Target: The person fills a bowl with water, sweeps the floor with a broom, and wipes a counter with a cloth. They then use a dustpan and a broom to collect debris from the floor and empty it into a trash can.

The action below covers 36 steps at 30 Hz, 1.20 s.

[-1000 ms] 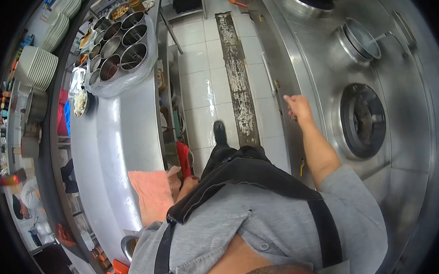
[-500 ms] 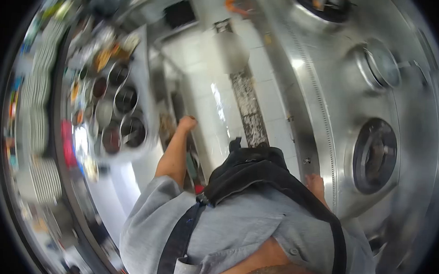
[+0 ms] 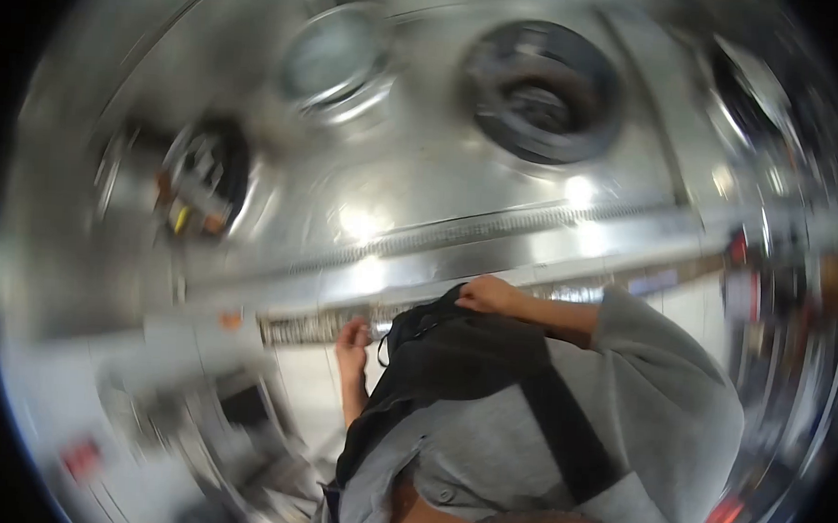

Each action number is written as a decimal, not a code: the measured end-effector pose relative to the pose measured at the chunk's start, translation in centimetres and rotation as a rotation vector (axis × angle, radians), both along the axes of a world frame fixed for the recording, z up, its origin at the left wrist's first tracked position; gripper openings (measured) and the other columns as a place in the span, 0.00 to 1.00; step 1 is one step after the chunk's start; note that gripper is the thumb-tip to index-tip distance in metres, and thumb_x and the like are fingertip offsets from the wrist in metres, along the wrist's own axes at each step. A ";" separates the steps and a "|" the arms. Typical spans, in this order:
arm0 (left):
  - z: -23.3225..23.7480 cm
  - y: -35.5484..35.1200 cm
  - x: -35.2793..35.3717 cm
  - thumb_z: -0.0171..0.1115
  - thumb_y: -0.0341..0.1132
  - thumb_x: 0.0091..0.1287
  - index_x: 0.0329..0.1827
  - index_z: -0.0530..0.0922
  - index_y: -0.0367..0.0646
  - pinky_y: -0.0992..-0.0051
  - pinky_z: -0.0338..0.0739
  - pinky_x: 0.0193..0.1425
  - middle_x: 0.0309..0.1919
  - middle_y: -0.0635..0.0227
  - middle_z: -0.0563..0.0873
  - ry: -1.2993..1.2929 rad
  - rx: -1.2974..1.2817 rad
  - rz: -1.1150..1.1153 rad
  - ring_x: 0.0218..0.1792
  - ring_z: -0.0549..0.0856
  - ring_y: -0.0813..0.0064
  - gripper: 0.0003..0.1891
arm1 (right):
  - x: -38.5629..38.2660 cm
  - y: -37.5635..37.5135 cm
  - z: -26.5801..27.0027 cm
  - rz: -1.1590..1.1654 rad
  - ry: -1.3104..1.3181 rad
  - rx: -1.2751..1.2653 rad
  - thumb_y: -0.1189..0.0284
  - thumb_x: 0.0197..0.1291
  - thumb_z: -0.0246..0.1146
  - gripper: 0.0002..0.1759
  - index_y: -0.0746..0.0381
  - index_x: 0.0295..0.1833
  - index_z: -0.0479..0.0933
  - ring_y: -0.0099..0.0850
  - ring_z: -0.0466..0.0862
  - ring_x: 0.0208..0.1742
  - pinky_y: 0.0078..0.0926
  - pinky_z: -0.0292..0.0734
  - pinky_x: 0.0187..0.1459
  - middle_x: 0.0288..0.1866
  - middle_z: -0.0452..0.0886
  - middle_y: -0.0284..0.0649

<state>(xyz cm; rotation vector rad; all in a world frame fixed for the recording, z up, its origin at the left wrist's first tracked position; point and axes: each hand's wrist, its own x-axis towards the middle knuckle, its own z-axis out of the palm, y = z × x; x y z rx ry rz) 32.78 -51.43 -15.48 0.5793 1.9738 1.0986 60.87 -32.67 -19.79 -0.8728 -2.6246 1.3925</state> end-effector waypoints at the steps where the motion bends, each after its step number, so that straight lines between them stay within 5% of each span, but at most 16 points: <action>1: 0.3 3.9 -3.2 0.61 0.31 0.63 0.51 0.78 0.38 0.77 0.77 0.44 0.43 0.65 0.84 0.073 0.142 -0.096 0.43 0.81 0.77 0.13 | 0.0 0.1 0.4 -0.148 -0.018 -0.008 0.55 0.58 0.58 0.20 0.62 0.32 0.80 0.50 0.80 0.36 0.43 0.75 0.39 0.30 0.81 0.51; 3: 5.2 13.6 -8.8 0.58 0.31 0.65 0.53 0.77 0.37 0.77 0.76 0.50 0.46 0.61 0.83 0.316 0.220 -0.276 0.47 0.81 0.75 0.14 | 0.1 -0.1 1.3 -0.233 -0.105 -0.054 0.55 0.59 0.57 0.20 0.61 0.33 0.80 0.50 0.80 0.37 0.44 0.75 0.40 0.32 0.81 0.49; 5: 9.9 24.9 -14.6 0.55 0.31 0.67 0.53 0.75 0.33 0.75 0.72 0.56 0.49 0.59 0.82 0.403 0.627 -0.464 0.50 0.79 0.72 0.14 | 1.2 -0.6 -0.6 -0.445 -0.190 -0.041 0.55 0.59 0.57 0.20 0.61 0.34 0.81 0.49 0.80 0.38 0.44 0.75 0.40 0.32 0.81 0.48; 6: 15.3 30.3 -14.3 0.55 0.30 0.67 0.53 0.75 0.32 0.73 0.72 0.57 0.49 0.59 0.81 0.739 0.589 -0.570 0.50 0.79 0.71 0.14 | 1.1 -1.9 -1.6 -0.533 -0.262 -0.034 0.54 0.59 0.56 0.20 0.61 0.34 0.81 0.49 0.81 0.38 0.44 0.75 0.40 0.32 0.82 0.48; 8: 20.4 41.8 -15.8 0.55 0.30 0.67 0.51 0.76 0.34 0.73 0.72 0.56 0.48 0.58 0.81 0.917 0.962 -0.682 0.49 0.80 0.68 0.13 | 1.8 -4.9 -2.4 -0.815 -0.343 -0.018 0.54 0.59 0.56 0.20 0.61 0.34 0.81 0.47 0.81 0.36 0.43 0.76 0.39 0.28 0.81 0.48; 10: 24.4 52.3 -15.4 0.54 0.35 0.67 0.52 0.78 0.40 0.65 0.68 0.61 0.54 0.58 0.79 1.325 0.897 -0.711 0.58 0.75 0.58 0.13 | 1.5 -6.8 0.1 -0.994 -0.495 -0.093 0.54 0.59 0.56 0.22 0.63 0.31 0.81 0.45 0.82 0.30 0.39 0.76 0.37 0.23 0.81 0.46; 12: 25.3 61.6 -16.3 0.52 0.39 0.69 0.53 0.77 0.41 0.62 0.65 0.65 0.59 0.61 0.75 1.722 0.932 -0.840 0.65 0.68 0.59 0.15 | -0.2 -8.6 2.0 -1.270 -0.460 -0.327 0.61 0.57 0.59 0.16 0.64 0.32 0.80 0.49 0.81 0.38 0.41 0.76 0.41 0.31 0.81 0.51; 13: 26.0 62.8 -15.6 0.52 0.39 0.69 0.53 0.77 0.41 0.62 0.65 0.65 0.59 0.61 0.75 1.700 0.950 -0.848 0.65 0.68 0.59 0.15 | -0.9 -9.3 2.9 -1.290 -0.473 -0.329 0.61 0.57 0.59 0.16 0.64 0.32 0.80 0.49 0.81 0.38 0.41 0.76 0.41 0.31 0.81 0.51; 15: 27.0 64.1 -14.0 0.50 0.38 0.69 0.54 0.76 0.43 0.63 0.63 0.67 0.62 0.65 0.73 1.938 0.353 -0.918 0.67 0.65 0.62 0.16 | -2.5 -10.9 4.1 -1.476 -0.492 -0.508 0.61 0.55 0.60 0.16 0.64 0.33 0.80 0.47 0.82 0.37 0.39 0.77 0.42 0.32 0.82 0.50; 18: 25.5 68.0 -17.2 0.49 0.36 0.69 0.56 0.75 0.41 0.63 0.63 0.67 0.63 0.67 0.72 2.027 0.335 -0.971 0.68 0.64 0.62 0.16 | -4.7 -14.6 3.4 -1.680 -0.528 -0.612 0.58 0.54 0.60 0.18 0.63 0.36 0.82 0.47 0.82 0.39 0.40 0.76 0.45 0.33 0.82 0.50; 22: 21.3 78.6 -28.4 0.48 0.34 0.68 0.58 0.71 0.34 0.62 0.64 0.67 0.63 0.60 0.71 2.027 0.555 -0.979 0.68 0.64 0.58 0.19 | -6.4 -17.8 2.1 -1.626 -0.695 -0.560 0.58 0.54 0.60 0.18 0.63 0.38 0.82 0.47 0.82 0.40 0.40 0.76 0.45 0.33 0.82 0.50; 27: 20.4 85.9 -37.3 0.55 0.39 0.64 0.64 0.66 0.35 0.61 0.62 0.68 0.63 0.56 0.70 2.086 0.116 -0.829 0.67 0.64 0.53 0.26 | -6.8 -16.2 4.4 -1.678 -0.658 -0.534 0.60 0.56 0.59 0.16 0.63 0.37 0.82 0.45 0.83 0.35 0.39 0.76 0.42 0.27 0.82 0.48; 31: 22.0 85.7 -36.3 0.55 0.43 0.64 0.64 0.66 0.36 0.61 0.62 0.68 0.64 0.55 0.70 1.957 -0.112 -0.774 0.66 0.65 0.55 0.28 | -6.1 -15.0 4.8 -1.723 -0.538 -0.440 0.60 0.56 0.60 0.16 0.63 0.36 0.82 0.41 0.83 0.28 0.35 0.77 0.37 0.20 0.80 0.45; 33: 23.8 81.7 -30.5 0.56 0.46 0.64 0.63 0.68 0.37 0.62 0.63 0.67 0.63 0.53 0.71 1.578 0.526 -0.757 0.65 0.68 0.56 0.28 | -5.6 -15.3 4.8 -1.760 -0.493 -0.426 0.60 0.56 0.60 0.16 0.63 0.35 0.82 0.41 0.83 0.28 0.35 0.77 0.37 0.20 0.80 0.45; 36: 24.6 69.6 -18.5 0.58 0.41 0.65 0.60 0.72 0.40 0.69 0.66 0.65 0.58 0.60 0.76 0.892 0.752 -0.949 0.61 0.74 0.66 0.23 | -4.4 -17.5 4.0 -1.764 -0.471 -0.483 0.61 0.55 0.60 0.16 0.63 0.35 0.82 0.42 0.83 0.30 0.36 0.77 0.39 0.21 0.81 0.45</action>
